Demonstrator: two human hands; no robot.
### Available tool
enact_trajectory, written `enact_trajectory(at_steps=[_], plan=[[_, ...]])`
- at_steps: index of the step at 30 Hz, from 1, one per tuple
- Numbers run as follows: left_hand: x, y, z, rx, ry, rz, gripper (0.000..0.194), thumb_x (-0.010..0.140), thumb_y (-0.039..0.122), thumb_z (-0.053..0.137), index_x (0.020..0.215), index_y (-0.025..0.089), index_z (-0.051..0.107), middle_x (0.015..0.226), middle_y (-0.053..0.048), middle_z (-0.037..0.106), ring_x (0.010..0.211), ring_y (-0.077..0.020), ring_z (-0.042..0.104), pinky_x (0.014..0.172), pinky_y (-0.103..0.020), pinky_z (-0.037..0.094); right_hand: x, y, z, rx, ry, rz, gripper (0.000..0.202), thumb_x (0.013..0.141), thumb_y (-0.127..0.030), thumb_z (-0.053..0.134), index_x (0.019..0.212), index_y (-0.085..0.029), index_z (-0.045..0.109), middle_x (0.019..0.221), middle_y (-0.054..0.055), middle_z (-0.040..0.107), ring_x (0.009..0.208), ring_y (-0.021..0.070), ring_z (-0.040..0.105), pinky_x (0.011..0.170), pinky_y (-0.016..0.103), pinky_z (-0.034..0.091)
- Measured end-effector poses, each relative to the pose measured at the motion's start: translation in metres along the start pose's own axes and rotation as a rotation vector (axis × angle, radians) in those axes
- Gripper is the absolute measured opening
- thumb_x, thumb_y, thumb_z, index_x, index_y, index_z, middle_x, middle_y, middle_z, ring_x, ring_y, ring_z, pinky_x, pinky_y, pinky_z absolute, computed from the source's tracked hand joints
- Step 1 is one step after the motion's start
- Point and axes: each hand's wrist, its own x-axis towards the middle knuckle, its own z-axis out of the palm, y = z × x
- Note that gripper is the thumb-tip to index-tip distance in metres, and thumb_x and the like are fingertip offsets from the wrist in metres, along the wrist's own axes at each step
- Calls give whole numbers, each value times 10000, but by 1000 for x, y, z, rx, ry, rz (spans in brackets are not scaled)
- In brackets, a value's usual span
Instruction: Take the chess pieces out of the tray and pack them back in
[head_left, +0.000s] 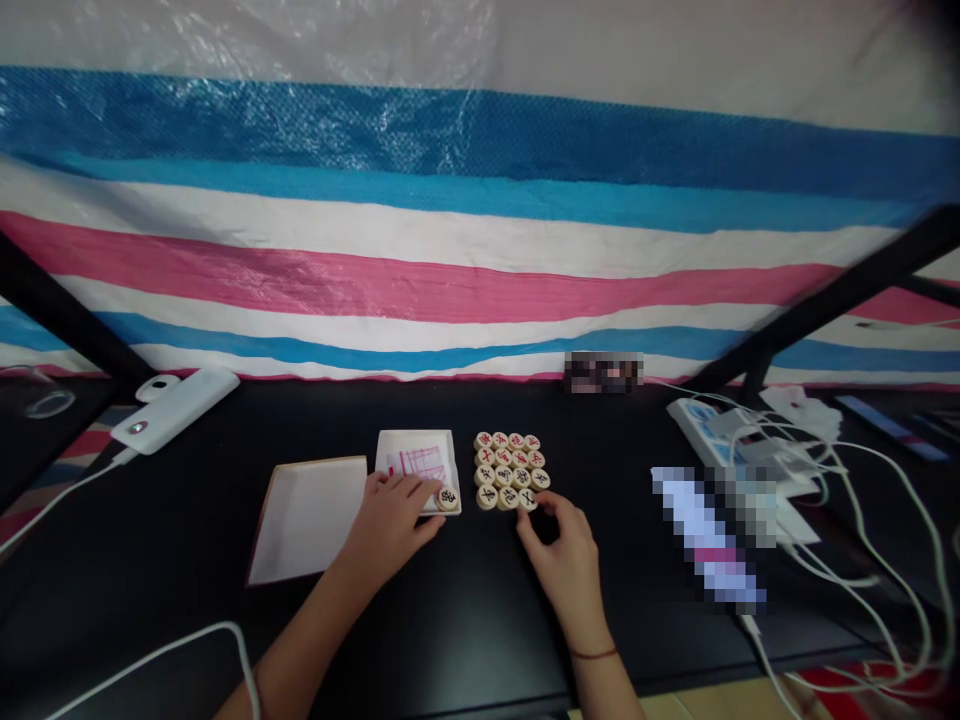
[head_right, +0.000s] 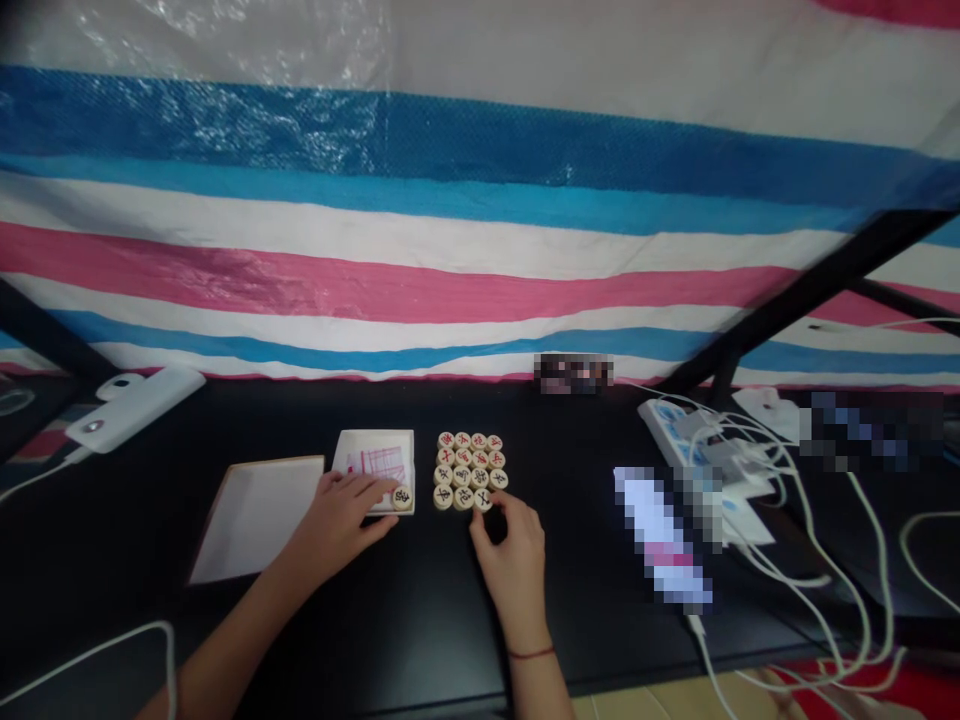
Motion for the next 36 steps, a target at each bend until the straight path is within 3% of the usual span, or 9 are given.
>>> enact_trajectory(at_steps=[6,10,13,21,31,36], plan=[[-2,1,0,5,7,-11,393,831,266,623,1220,239,578,1141,-65,698,1006,-249,637,891,-399,369,-1,-2,-3,40,7,33,216,814,-348,575,963,-193,603,906,75,652,813,228,583,751,370,477],[-1,4,0,13,75,7,424,789,360,657,1190,235,603,1118,-67,702,1009,-266,626,911,-412,378,-4,-8,-6,75,145,93,156,826,-275,521,934,-186,590,861,63,624,780,212,580,735,362,475],[3,10,1,38,117,19,422,794,392,649,1177,220,614,1110,-78,694,1035,-284,605,935,-438,372,-4,-18,-7,116,191,47,90,852,-229,510,892,-189,581,816,49,603,754,194,577,703,334,477],[4,17,6,27,76,111,257,867,227,566,1118,226,619,1085,-52,702,1041,-248,602,944,-438,353,-4,-47,-7,243,51,-270,143,874,-83,489,916,-202,557,822,31,613,786,163,584,718,293,487],[0,15,6,-83,24,161,308,870,153,543,1155,245,614,1124,-50,648,1038,-220,609,965,-447,377,-5,-44,-10,268,51,-248,147,869,-85,491,896,-204,573,808,34,627,758,162,607,683,283,501],[-1,15,5,-156,80,211,301,877,127,515,1131,239,633,1062,-55,647,995,-213,606,929,-433,435,-6,-47,-9,273,35,-292,155,857,-78,485,883,-199,578,795,36,630,744,160,610,676,288,507]])
